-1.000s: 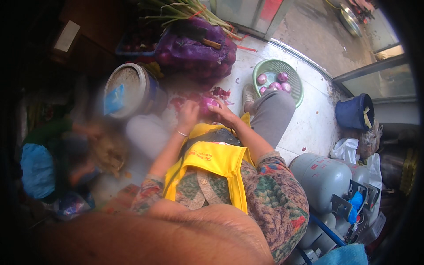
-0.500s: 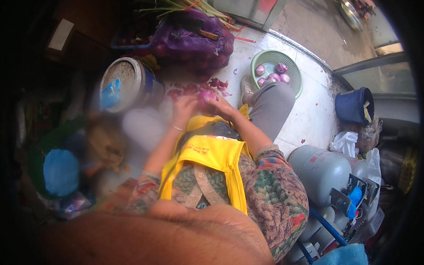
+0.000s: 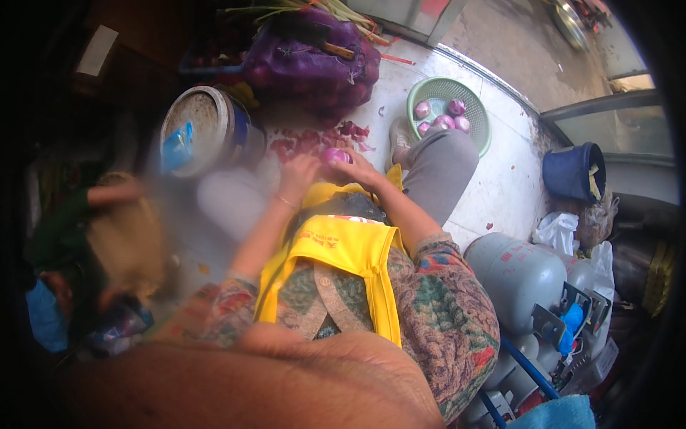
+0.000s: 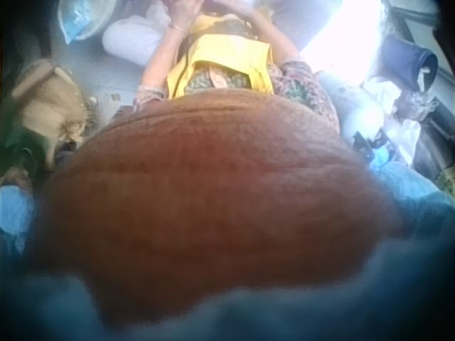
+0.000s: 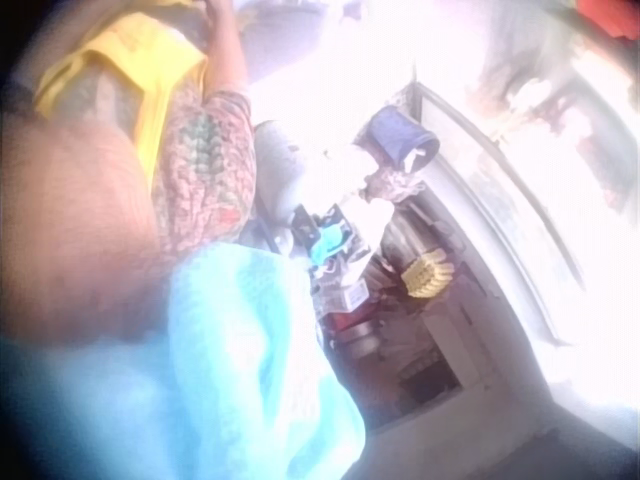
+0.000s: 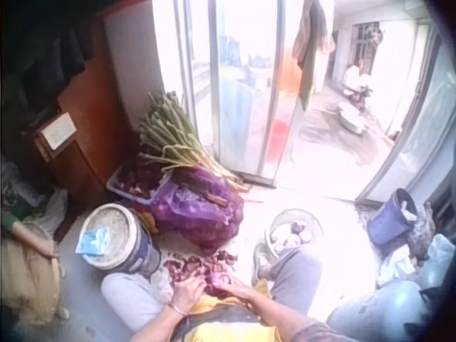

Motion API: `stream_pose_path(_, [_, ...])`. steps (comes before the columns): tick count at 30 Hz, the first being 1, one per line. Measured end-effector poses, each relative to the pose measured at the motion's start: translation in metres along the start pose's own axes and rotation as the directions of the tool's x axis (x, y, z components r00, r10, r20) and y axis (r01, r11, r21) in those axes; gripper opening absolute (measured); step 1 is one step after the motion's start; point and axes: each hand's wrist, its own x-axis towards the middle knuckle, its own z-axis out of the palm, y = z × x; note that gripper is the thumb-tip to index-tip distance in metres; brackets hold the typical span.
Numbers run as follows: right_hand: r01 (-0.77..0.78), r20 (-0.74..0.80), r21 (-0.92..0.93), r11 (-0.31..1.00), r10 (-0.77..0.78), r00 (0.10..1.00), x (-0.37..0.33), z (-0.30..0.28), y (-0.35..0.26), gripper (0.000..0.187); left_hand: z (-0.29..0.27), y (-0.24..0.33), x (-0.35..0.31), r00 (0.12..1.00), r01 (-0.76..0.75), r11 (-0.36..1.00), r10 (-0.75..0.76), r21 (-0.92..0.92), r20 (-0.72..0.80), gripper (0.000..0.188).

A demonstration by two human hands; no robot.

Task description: The person sits on the floor and peels red onions one by one using a knife. They trim the ends, remove the outer skin, and place the peeled onions into a green basket.

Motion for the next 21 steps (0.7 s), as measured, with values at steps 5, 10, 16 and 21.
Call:
stream_pose_path(5, [-0.014,-0.1,-0.158,0.987,-0.002,0.995,-0.004,-0.003,0.007,0.072,0.001,0.006,-0.001,0.997,0.033,0.999,-0.033,0.002,0.065,0.009])
stream_pose_path(10, [-0.031,-0.107,-0.189,0.981,0.011,0.994,-0.006,0.001,-0.001,0.072,0.007,0.006,-0.004,0.998,0.02,0.998,-0.024,0.064,0.061,0.009])
stream_pose_path(16, [-0.048,-0.096,-0.079,0.996,0.04,0.995,-0.001,0.0,0.006,0.071,0.012,0.004,-0.001,1.0,-0.009,0.998,0.011,0.068,-0.02,0.008])
stream_pose_path(21, [-0.026,-0.087,-0.015,1.0,0.024,0.996,0.005,0.0,0.009,0.069,0.014,0.005,-0.002,0.994,0.044,0.998,-0.04,0.035,-0.105,0.011])
